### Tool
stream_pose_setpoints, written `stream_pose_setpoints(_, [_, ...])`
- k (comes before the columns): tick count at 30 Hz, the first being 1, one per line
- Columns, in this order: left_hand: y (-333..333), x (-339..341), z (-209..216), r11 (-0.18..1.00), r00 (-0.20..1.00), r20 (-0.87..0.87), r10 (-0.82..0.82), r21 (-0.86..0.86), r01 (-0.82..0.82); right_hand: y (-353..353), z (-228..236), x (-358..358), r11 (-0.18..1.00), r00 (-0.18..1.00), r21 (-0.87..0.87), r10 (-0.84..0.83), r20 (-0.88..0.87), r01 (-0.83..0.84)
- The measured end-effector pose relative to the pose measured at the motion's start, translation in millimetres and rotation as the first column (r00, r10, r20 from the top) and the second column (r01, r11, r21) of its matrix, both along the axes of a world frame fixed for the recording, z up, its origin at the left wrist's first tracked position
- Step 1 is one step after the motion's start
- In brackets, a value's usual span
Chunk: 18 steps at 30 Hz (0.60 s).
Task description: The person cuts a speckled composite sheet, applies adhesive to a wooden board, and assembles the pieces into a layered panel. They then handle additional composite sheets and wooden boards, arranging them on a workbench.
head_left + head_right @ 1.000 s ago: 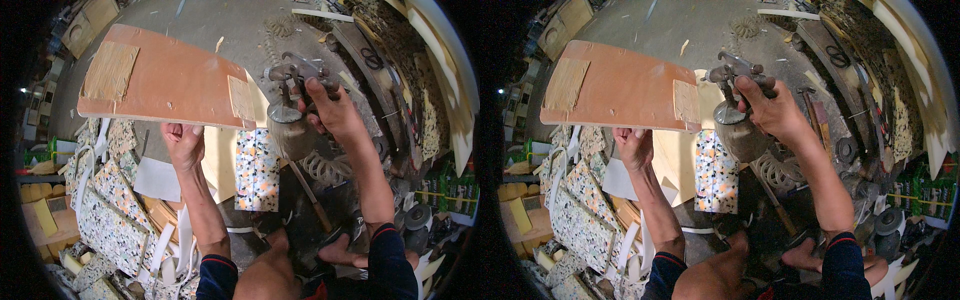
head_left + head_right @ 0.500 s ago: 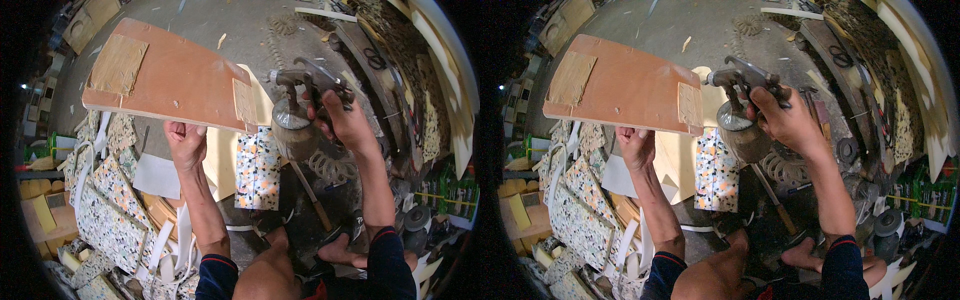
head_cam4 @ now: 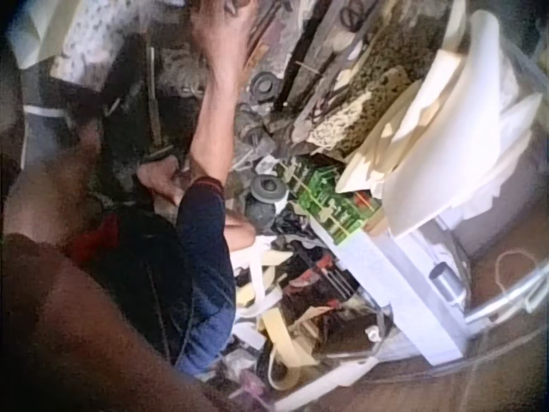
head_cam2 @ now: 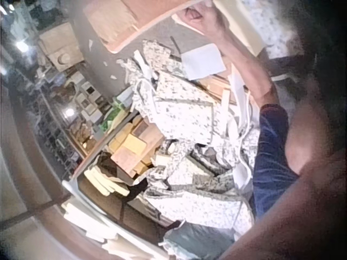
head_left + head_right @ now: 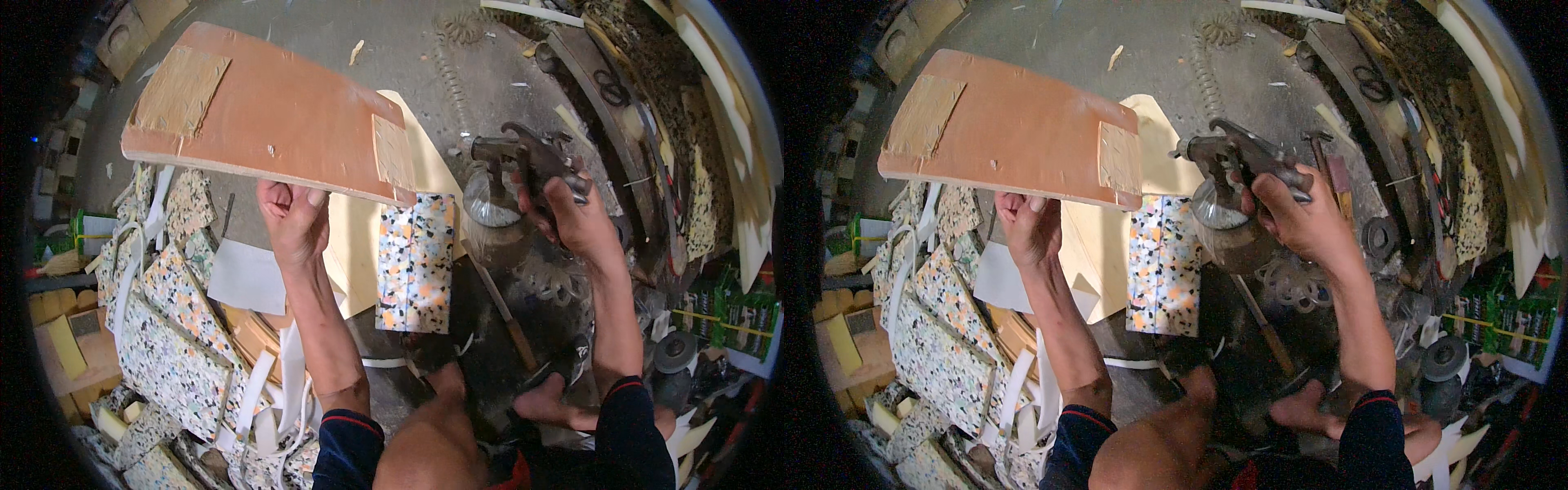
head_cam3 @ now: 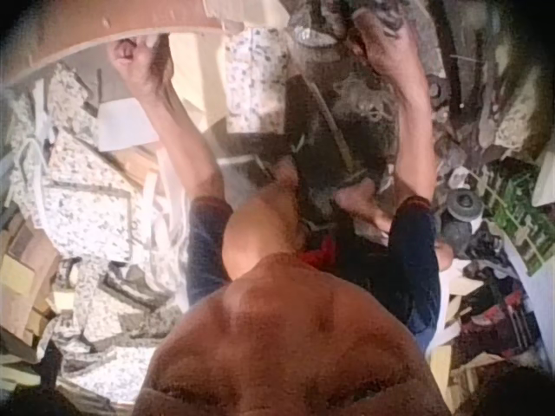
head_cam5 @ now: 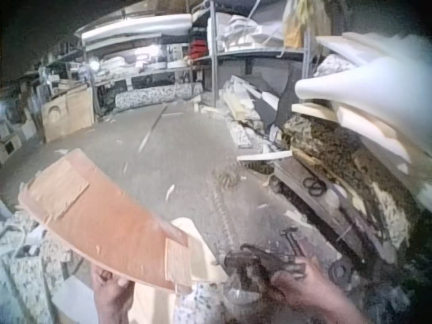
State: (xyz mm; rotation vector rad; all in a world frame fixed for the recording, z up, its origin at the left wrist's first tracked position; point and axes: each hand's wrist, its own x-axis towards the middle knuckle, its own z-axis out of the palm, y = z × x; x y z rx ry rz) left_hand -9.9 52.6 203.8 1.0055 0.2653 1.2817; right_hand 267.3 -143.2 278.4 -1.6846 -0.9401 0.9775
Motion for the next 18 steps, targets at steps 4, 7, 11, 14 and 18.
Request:
stream_pose_setpoints(4, [3, -4, -4, 1.0, 1.0, -0.013, -0.005, 0.018, 0.005, -17, 0, 6, 0.994, 0.997, 0.08, 0.074, 0.007, -0.075])
stream_pose_setpoints(7, [0, -16, -14, 1.0, 1.0, 0.005, 0.026, 0.015, -0.026, -25, -13, 25, 0.996, 0.997, 0.081, -0.051, 0.049, 0.047])
stream_pose_setpoints(11, [-10, -55, -23, 0.999, 0.99, -0.14, 0.023, -0.032, -0.028, -26, -57, 60, 0.964, 0.98, 0.175, -0.2, -0.011, 0.199])
stream_pose_setpoints(14, [-11, -88, -29, 0.985, 0.956, -0.262, 0.134, -0.073, -0.158, -14, -101, 91, 0.928, 0.942, 0.163, -0.334, -0.035, 0.336])
stream_pose_setpoints(18, [-11, -123, -38, 0.938, 0.895, -0.408, 0.179, -0.203, -0.28, 11, -152, 129, 0.855, 0.882, 0.237, -0.471, -0.014, 0.461])
